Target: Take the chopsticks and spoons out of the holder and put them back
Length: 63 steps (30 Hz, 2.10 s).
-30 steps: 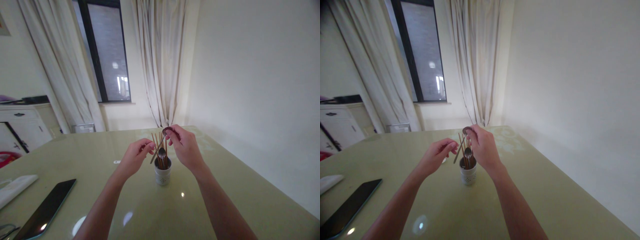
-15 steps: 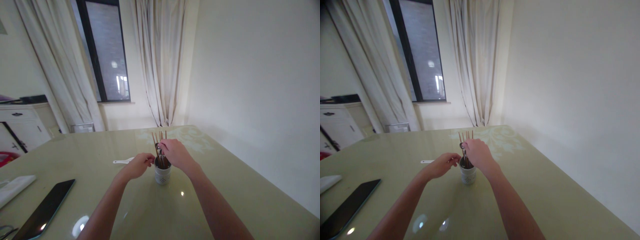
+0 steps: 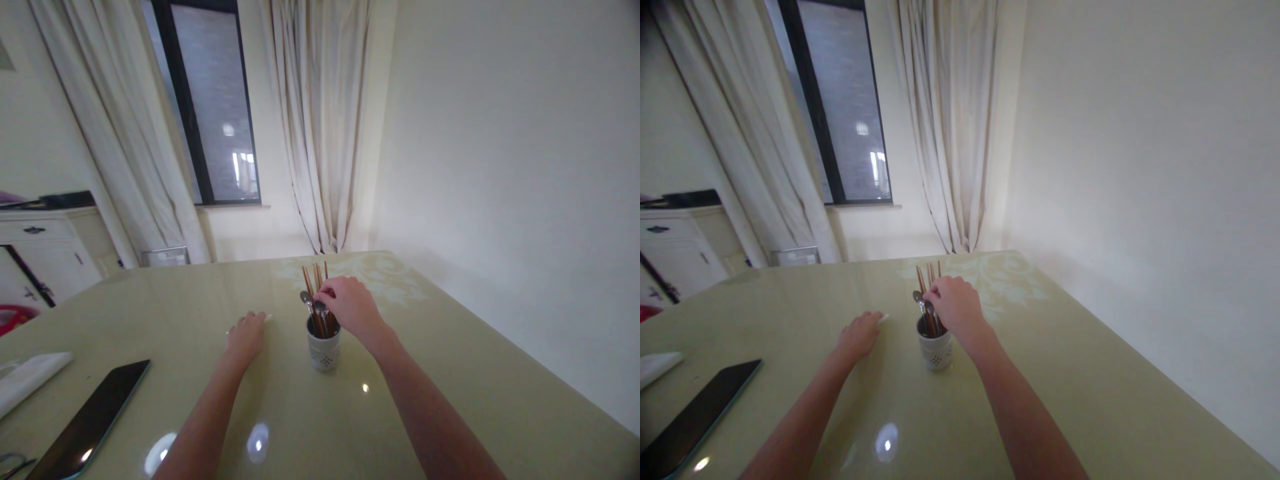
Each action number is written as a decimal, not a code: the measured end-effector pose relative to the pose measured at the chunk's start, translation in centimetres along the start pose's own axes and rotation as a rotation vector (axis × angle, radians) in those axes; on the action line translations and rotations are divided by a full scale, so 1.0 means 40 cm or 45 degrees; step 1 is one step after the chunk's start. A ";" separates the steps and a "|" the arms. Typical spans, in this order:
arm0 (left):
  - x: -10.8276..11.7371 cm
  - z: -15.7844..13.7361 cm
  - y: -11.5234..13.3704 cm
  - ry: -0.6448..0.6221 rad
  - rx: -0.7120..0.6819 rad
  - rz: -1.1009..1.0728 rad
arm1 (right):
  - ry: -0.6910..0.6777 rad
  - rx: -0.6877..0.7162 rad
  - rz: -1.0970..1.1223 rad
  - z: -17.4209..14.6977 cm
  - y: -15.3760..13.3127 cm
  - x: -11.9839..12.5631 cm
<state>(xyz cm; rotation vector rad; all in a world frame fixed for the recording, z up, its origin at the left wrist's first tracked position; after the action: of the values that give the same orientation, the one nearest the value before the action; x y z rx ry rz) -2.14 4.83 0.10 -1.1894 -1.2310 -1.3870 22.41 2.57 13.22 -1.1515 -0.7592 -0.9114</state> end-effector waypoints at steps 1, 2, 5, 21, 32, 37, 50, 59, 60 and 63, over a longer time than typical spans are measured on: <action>0.000 -0.001 0.000 0.006 0.008 0.004 | 0.015 -0.004 0.007 -0.001 0.000 0.005; 0.002 0.000 0.001 0.014 0.015 0.004 | 0.029 -0.006 0.014 -0.003 -0.001 0.010; 0.016 0.007 0.004 0.044 0.024 -0.026 | 0.072 -0.006 0.053 -0.008 -0.002 0.031; 0.352 -0.147 0.272 1.003 -0.874 -0.722 | 0.114 0.216 0.895 -0.068 -0.051 0.110; 0.315 -0.108 0.256 0.792 -0.717 -0.865 | 0.299 0.141 0.243 -0.037 -0.005 0.127; 0.251 -0.071 0.249 0.422 -0.626 -0.637 | 0.230 0.025 -0.005 -0.011 0.029 0.108; 0.265 -0.092 0.249 0.471 -0.613 -0.673 | 0.151 -0.016 -0.193 -0.060 0.032 0.143; -0.020 -0.168 0.192 0.822 -0.146 -1.230 | 0.618 0.046 0.821 -0.178 0.171 -0.040; -0.055 -0.165 0.194 0.741 -0.161 -1.253 | 0.572 -0.017 0.876 -0.177 0.194 -0.096; -0.113 -0.154 0.199 0.548 -0.208 -1.284 | 0.368 -0.151 1.037 -0.172 0.231 -0.236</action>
<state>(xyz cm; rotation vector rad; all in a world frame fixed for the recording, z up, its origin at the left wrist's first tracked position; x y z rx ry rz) 5.72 -1.90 -3.63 -0.2576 -1.4648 -2.3481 26.80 -0.83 -0.59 -1.2476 0.0300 -0.4120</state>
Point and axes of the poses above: each hand's wrist, its own z-axis towards the middle knuckle, its own x-axis out of the back of the hand, y = z × x, the point moved 5 cm from there along z, towards the middle knuckle, and after that the axes turned 10 degrees about -x, right-handed, at the moved point
